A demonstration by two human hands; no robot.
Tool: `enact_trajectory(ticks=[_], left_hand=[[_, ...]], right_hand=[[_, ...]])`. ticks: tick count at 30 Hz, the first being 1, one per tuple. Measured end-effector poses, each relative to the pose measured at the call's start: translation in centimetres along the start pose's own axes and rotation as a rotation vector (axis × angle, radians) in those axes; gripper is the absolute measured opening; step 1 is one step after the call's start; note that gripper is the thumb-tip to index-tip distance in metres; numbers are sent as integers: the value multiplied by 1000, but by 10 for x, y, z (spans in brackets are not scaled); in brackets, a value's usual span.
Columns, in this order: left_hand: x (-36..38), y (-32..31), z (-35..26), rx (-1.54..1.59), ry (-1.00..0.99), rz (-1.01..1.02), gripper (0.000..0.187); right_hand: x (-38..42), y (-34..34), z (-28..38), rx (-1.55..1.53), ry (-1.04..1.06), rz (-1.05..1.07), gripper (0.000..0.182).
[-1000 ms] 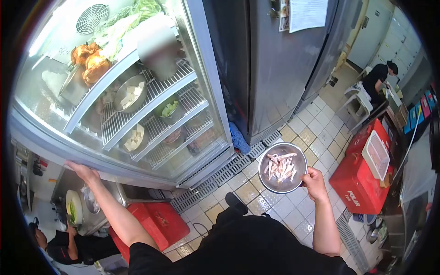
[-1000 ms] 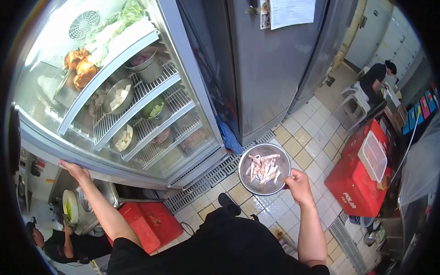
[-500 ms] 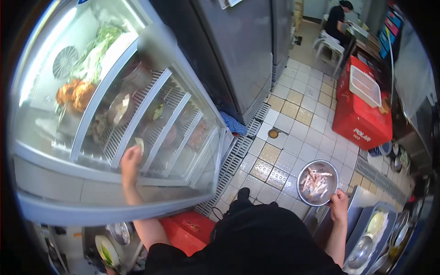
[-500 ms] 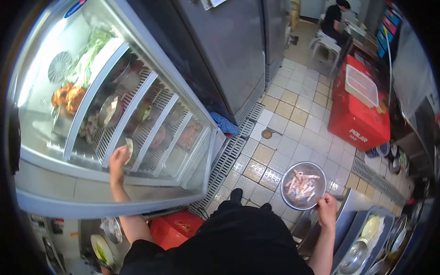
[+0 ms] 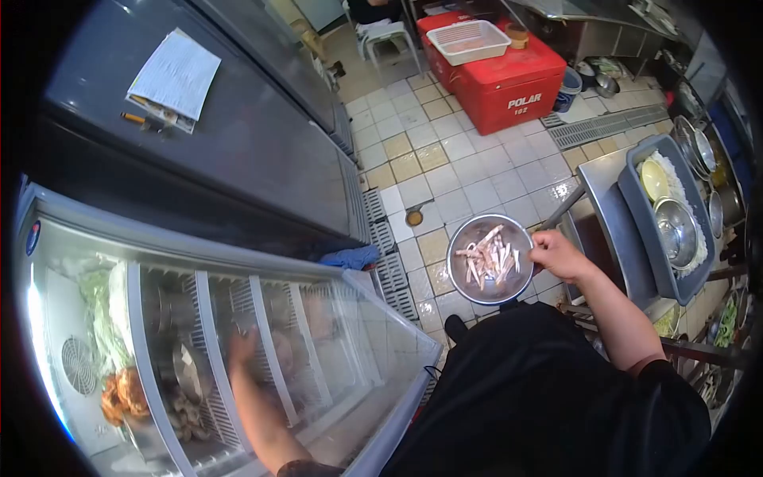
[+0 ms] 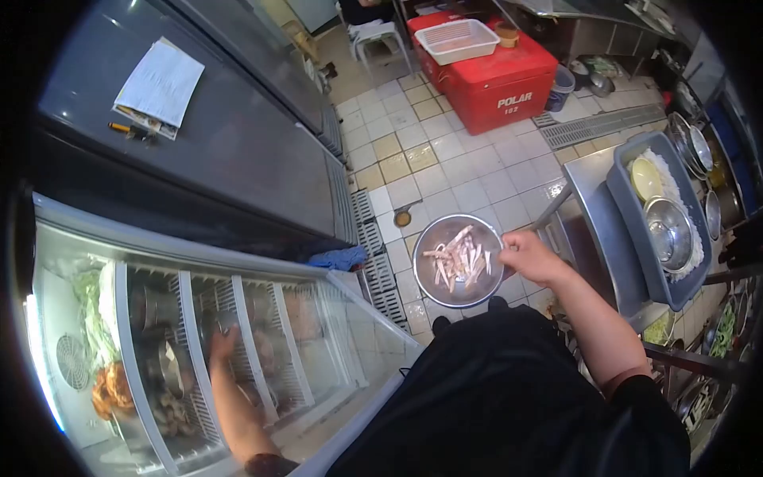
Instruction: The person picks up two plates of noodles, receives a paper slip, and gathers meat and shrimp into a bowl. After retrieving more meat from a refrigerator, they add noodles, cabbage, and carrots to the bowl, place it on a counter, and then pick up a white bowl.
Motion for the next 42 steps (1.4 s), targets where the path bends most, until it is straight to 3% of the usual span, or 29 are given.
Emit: enact_trajectory(ticks=[5, 7, 11, 13, 16, 19, 22, 25, 28, 29, 32, 35, 37, 38, 39, 41, 42], left_hand=[[-6, 2, -7, -75, 87, 122, 77], [-2, 1, 10, -25, 223, 89, 80], [-4, -7, -2, 81, 111, 133, 75], [-4, 0, 6, -35, 90, 28, 64], [1, 1, -6, 40, 28, -4, 48], [7, 4, -29, 104, -22, -96, 43], [0, 3, 1, -89, 75, 0, 59], [1, 2, 27, -111, 209, -11, 61], [7, 2, -17, -22, 164, 49, 65], [6, 0, -6, -21, 167, 46, 65], [4, 11, 1, -98, 151, -88, 66], [7, 15, 5, 155, 294, -124, 69], [17, 47, 19, 232, 254, -688, 78], [19, 52, -2, 235, 257, -685, 78], [18, 51, -19, 55, 396, -465, 73], [18, 43, -7, -120, 523, -238, 70], [1, 43, 18, -366, 376, -162, 57]], right_hand=[[15, 6, -8, -14, 0, -82, 8], [14, 17, -23, -86, -6, -125, 8], [20, 24, -32, -118, -14, -161, 10], [20, 25, -34, -126, -5, -166, 10], [19, 23, -31, -144, 6, -169, 10], [15, 23, -33, -164, 13, -165, 9], [13, 22, -31, -167, 15, -169, 9], [13, 20, -33, -168, 0, -172, 9], [13, 17, -33, -187, -9, -169, 8], [13, 16, -34, -198, -13, -168, 8], [9, 16, -37, -165, -1, -156, 9], [12, 12, -32, -167, 0, -147, 11], [13, 8, -27, -157, -1, -143, 10], [15, 6, -24, -147, -1, -137, 10], [19, 4, -20, -142, -2, -141, 10], [25, 2, -11, -88, 7, -160, 8], [26, 2, -11, -88, 7, -166, 8]])
Point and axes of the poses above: each hand's wrist, its own x-axis away from the middle knuckle, its own y-axis out of the back of the hand, z = x × y, the point moved 9 cm from there along -x, towards the middle knuckle, and after that the axes turned 15 degrees about -y, right-handed, at the moved point
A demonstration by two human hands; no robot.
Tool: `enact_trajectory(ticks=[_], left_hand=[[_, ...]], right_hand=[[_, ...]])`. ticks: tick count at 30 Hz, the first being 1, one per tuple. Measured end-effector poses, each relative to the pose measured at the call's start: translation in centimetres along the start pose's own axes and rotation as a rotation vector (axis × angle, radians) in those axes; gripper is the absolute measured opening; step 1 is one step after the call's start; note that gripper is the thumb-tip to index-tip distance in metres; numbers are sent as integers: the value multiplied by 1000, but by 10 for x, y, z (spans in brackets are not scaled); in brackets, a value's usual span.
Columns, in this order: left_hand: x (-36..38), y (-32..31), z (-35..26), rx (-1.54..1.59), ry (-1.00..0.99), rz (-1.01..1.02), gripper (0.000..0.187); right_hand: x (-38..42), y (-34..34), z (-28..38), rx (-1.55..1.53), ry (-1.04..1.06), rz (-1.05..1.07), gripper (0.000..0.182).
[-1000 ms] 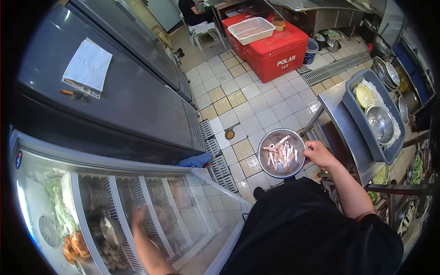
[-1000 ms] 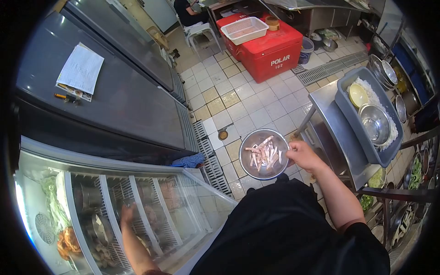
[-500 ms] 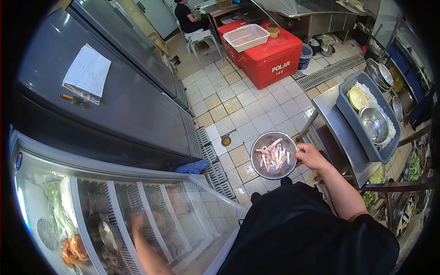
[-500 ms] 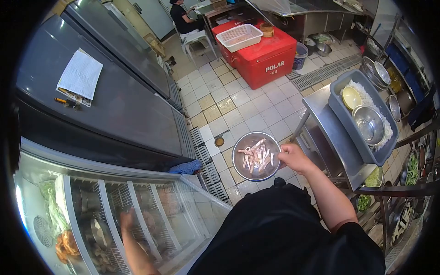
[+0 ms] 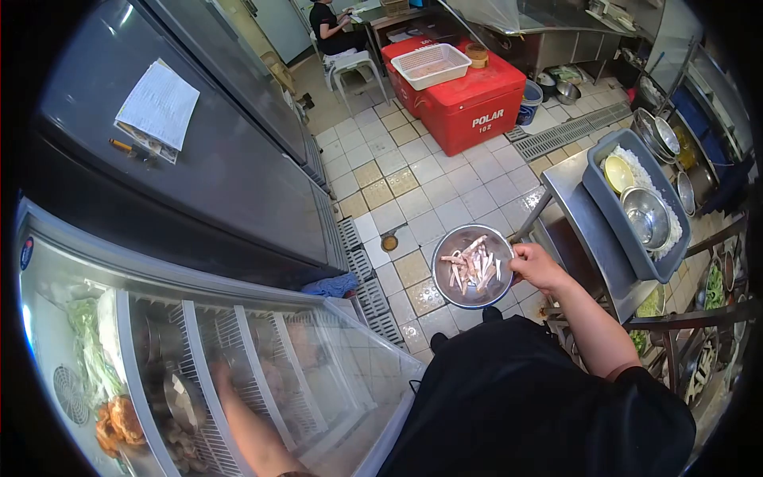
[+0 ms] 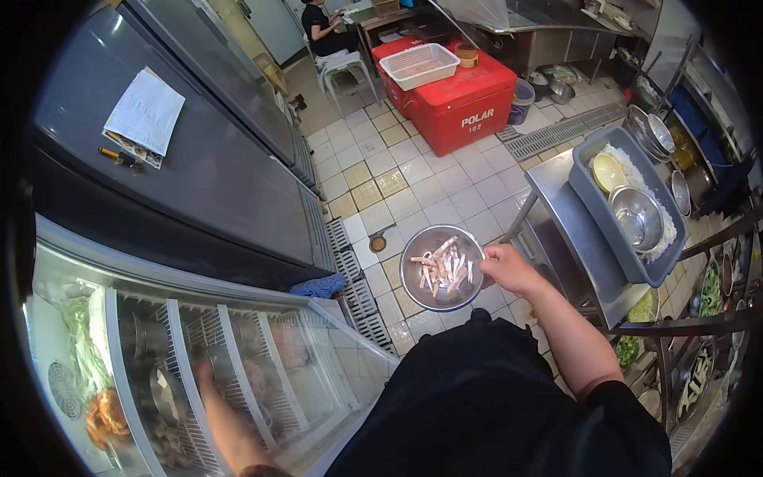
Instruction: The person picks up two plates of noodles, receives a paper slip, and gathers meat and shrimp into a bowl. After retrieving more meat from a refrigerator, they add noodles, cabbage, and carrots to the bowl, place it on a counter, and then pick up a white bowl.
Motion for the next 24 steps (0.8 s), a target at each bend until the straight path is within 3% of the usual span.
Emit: enact_trajectory(ticks=[3, 16, 24], left_hand=[[-42, -36, 37, -270, -200, 10, 45], [-34, -22, 12, -131, -156, -44, 34], [39, 21, -24, -10, -246, -377, 30]], right_hand=[[1, 0, -11, 2, -7, -2, 7], [10, 1, -35, -27, 15, -26, 9], [12, -5, -36, -48, -10, -40, 8]])
Point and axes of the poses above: each hand's wrist, its own x-axis away from the middle knuckle, its own y-axis out of the back of the hand, z = x × y, the point moved 9 cm from there along -x, towards the middle knuckle, and after that the axes turned 15 degrees about -y, right-handed, at the moved point
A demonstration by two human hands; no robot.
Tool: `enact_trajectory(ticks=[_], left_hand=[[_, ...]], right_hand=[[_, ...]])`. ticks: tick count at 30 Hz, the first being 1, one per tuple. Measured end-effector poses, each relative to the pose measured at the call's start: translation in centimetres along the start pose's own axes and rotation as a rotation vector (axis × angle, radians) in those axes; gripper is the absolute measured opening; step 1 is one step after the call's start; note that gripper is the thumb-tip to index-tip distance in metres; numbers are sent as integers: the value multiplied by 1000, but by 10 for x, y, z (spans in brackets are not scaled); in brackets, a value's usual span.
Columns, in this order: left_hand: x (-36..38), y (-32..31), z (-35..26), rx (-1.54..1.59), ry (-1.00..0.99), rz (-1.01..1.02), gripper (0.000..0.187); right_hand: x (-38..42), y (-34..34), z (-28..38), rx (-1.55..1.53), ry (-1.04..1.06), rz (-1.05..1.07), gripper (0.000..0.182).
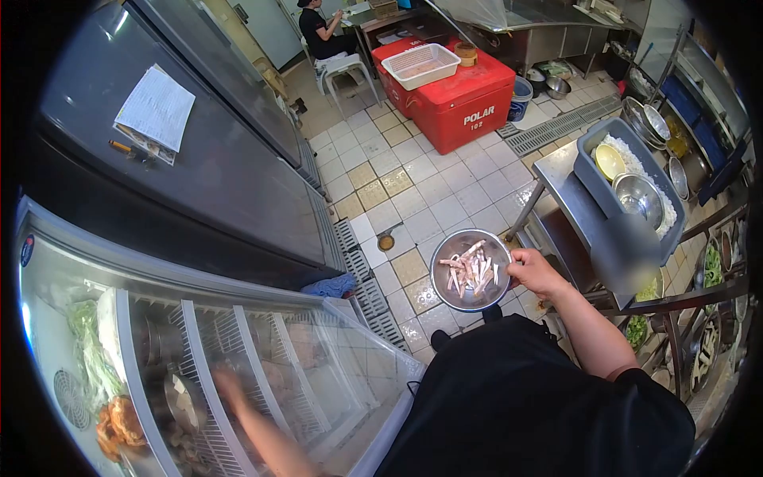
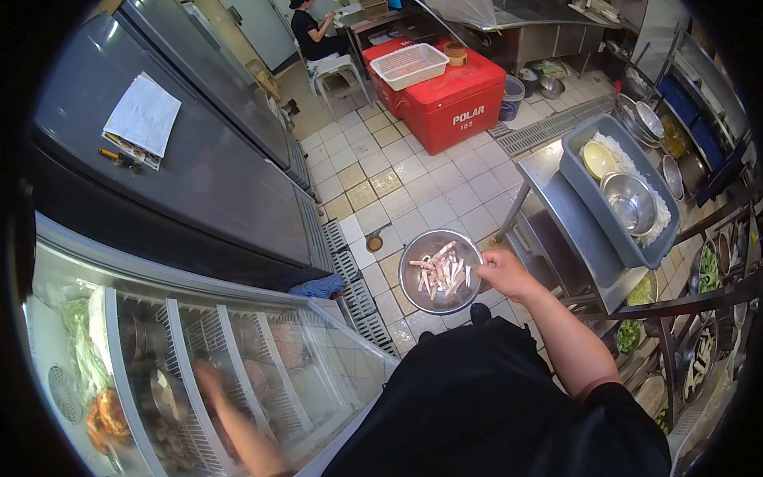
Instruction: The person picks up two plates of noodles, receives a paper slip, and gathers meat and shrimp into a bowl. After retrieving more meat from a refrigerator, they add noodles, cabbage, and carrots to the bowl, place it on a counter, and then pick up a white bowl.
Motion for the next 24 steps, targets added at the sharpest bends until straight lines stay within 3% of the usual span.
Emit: enact_trajectory(ticks=[5, 7, 9, 13, 15, 17, 20, 24], left_hand=[[62, 43, -56, -19, 42, -176, 31], [94, 51, -82, 168, 66, -214, 34], [131, 35, -90, 330, 92, -224, 35], [216, -8, -112, 544, 145, -17, 36], [267, -26, -107, 622, 192, -18, 38], [340, -63, -66, 533, 183, -148, 34], [360, -98, -82, 535, 341, 73, 32], [330, -140, -128, 562, 423, 366, 30]], right_hand=[[-21, -3, -5, -19, -6, 12, 8], [-26, -8, 1, -16, -8, -4, 8], [-35, -14, 9, -111, 14, 24, 7], [-57, -27, 32, -184, 28, 19, 5], [-89, -23, 28, -203, 52, 10, 5], [-104, -30, 40, -224, 36, 30, 6], [-133, -33, 48, -283, 11, 30, 6], [-146, -12, 59, -339, 24, -48, 9]])
Point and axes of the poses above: each hand's wrist, its own x-axis away from the middle knuckle, its own y-axis out of the back of the hand, z = x × y, the point moved 9 cm from there along -x, towards the middle knuckle, and after that the axes turned 15 degrees about -y, right-handed, at the moved point
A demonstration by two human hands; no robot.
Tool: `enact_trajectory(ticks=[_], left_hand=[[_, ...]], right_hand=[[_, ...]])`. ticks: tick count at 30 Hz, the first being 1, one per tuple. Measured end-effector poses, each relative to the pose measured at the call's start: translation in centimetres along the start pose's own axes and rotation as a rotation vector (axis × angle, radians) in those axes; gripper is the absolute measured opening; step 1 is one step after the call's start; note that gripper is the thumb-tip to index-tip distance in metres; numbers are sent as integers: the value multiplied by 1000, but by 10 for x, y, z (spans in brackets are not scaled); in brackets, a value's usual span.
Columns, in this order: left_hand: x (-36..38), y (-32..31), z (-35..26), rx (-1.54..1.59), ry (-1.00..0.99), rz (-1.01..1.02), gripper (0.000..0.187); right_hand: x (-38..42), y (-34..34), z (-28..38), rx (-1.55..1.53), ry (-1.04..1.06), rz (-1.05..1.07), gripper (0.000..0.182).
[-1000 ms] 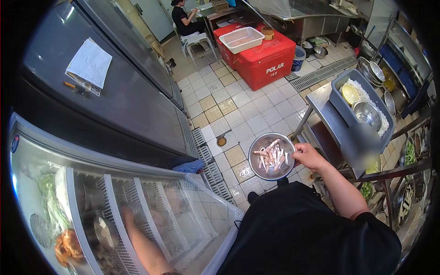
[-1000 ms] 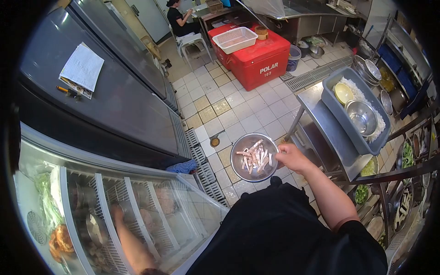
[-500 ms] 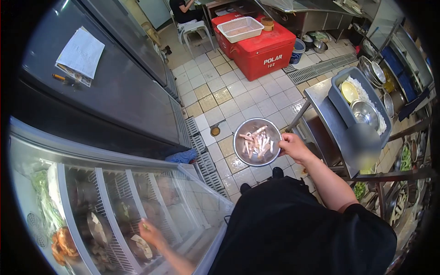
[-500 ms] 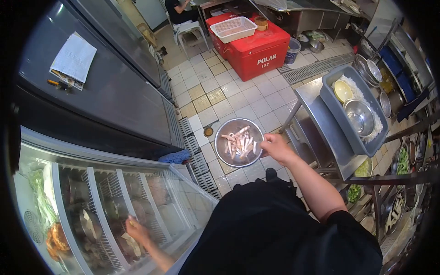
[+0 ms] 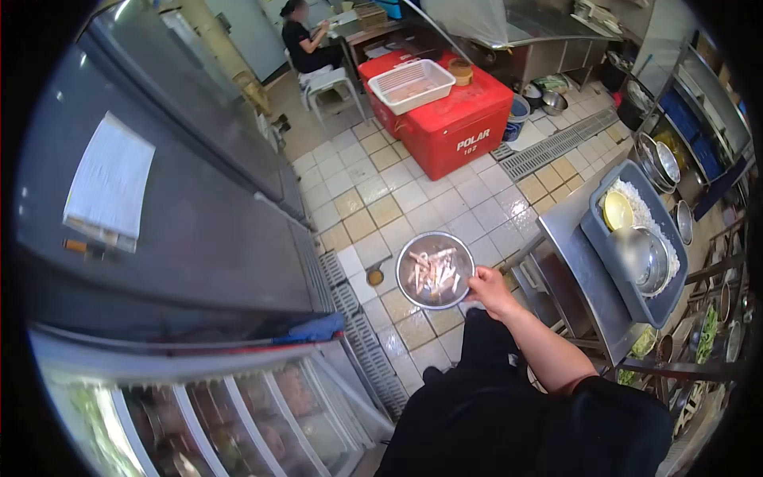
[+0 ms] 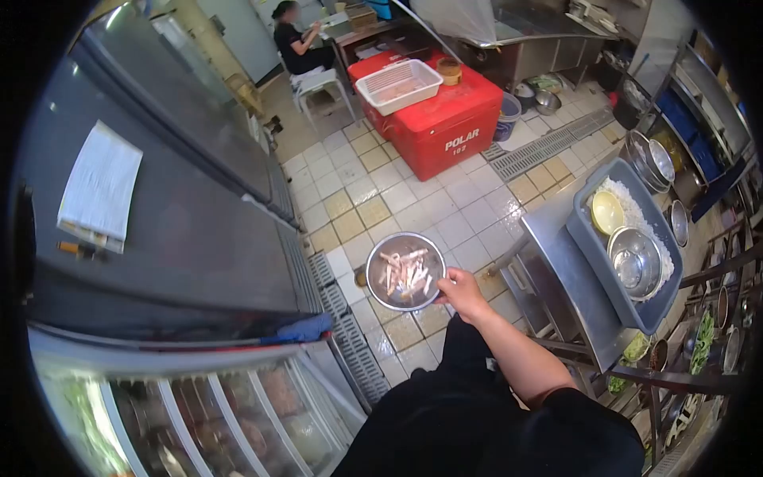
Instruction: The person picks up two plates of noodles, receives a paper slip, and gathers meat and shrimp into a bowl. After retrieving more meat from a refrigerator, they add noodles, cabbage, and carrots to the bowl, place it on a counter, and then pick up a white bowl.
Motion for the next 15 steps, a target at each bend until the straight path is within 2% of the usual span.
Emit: enact_trajectory(ticks=[3, 6, 9, 13, 15], left_hand=[[-33, -48, -27, 16, 49, 111, 30], [-75, -95, -68, 42, 73, 193, 29], [-118, -131, -113, 72, 60, 262, 29], [-209, -173, -180, 160, -19, 360, 30], [-260, -194, -217, 313, -22, 423, 31]], right_hand=[[-33, 35, 9, 41, -66, -48, 12], [-69, 62, 45, 51, -57, -45, 10], [-111, 85, 102, 44, -23, -44, 8], [-159, 98, 190, 6, 12, -49, 9], [-175, 94, 241, 49, 122, -28, 8]])
Point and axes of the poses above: each hand's wrist, its own x-axis away from the middle knuckle, its own y-axis out of the back of the hand, z = x × y, the point moved 9 cm from there along -x, towards the middle knuckle, and after that the axes turned 15 degrees about -y, right-handed, at the moved point
